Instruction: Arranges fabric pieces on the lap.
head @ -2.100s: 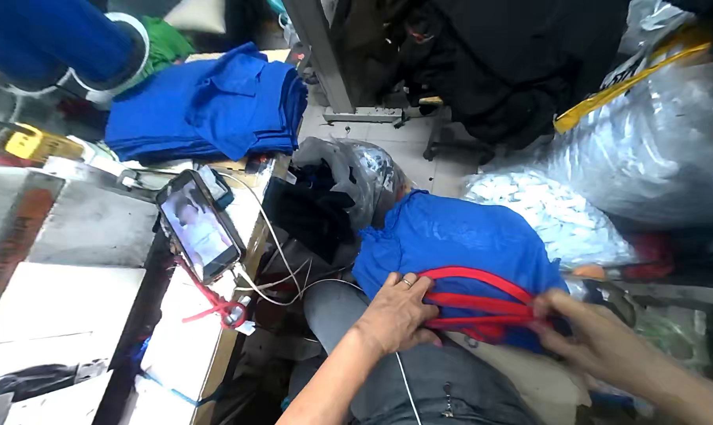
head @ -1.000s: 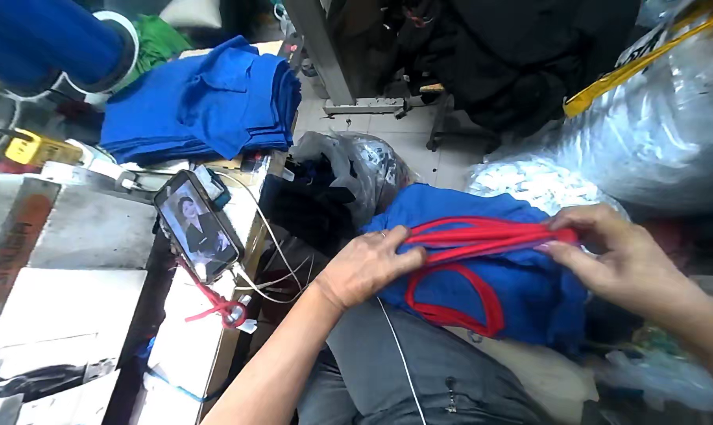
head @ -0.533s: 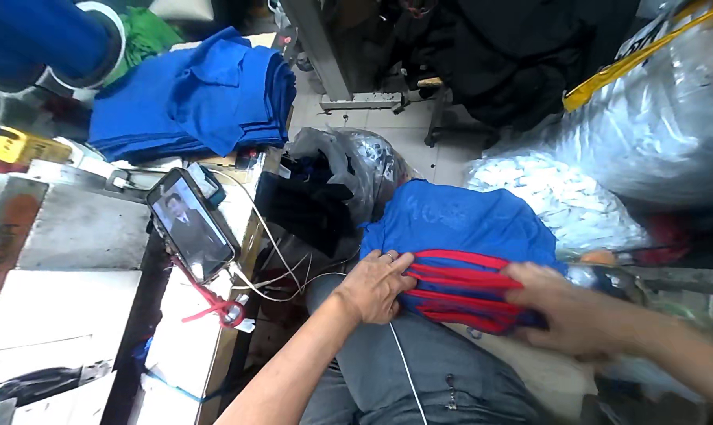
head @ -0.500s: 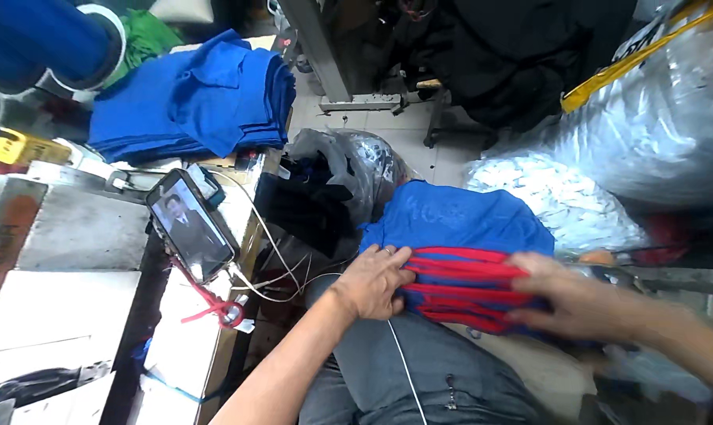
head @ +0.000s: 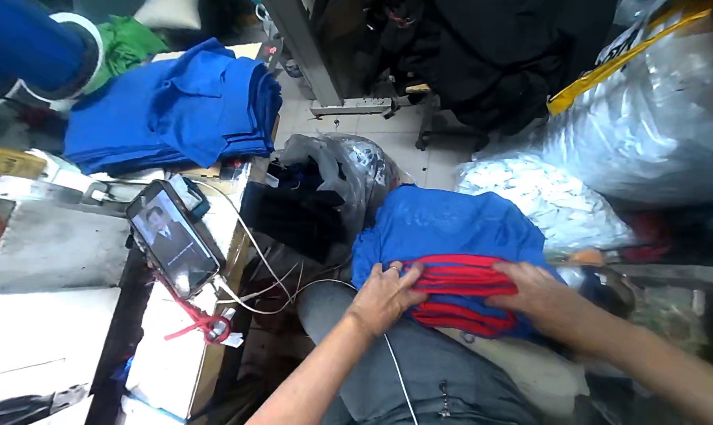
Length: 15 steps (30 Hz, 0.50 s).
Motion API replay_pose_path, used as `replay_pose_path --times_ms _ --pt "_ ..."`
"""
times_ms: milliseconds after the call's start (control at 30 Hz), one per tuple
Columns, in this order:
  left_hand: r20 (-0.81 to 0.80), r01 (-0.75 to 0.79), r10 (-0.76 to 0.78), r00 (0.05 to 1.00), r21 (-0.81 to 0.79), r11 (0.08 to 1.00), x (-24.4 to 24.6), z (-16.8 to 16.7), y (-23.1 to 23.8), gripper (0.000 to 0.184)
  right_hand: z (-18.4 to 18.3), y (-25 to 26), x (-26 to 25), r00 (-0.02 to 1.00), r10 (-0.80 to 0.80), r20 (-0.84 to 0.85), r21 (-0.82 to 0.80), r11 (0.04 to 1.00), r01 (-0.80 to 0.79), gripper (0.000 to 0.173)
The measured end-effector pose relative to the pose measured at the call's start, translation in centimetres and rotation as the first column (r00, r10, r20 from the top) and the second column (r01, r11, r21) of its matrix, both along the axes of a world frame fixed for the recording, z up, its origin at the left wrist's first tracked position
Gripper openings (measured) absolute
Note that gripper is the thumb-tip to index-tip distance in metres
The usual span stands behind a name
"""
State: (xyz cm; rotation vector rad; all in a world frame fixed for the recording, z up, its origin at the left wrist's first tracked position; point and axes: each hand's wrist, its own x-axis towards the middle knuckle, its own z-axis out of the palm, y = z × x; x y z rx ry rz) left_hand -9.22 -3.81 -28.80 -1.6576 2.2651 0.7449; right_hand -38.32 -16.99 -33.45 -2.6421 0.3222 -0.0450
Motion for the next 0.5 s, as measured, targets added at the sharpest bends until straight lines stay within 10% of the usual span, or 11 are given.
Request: replay_pose_path --times_ms 200,367,500 --pt "-0.023 0.005 -0.002 1.0 0.125 0.992 1.2 1.9 -1.4 0.027 2.6 -0.5 -0.6 0.956 0.103 -0.273 0.16 0.985 -0.06 0.02" --pt "-0.326 -0.059 -0.061 0.943 -0.348 0.936 4.9 2.8 -2.5 0.007 5.1 -5.0 2.0 0.966 -0.236 0.104 0.339 0.922 0.188 0.022" --pt "-0.225 0.051 -0.212 0.951 -0.561 0.826 6.3 6.4 -4.1 0.026 8.3 -7.1 3.9 0.888 -0.316 0.335 0.23 0.941 0.248 0.009"
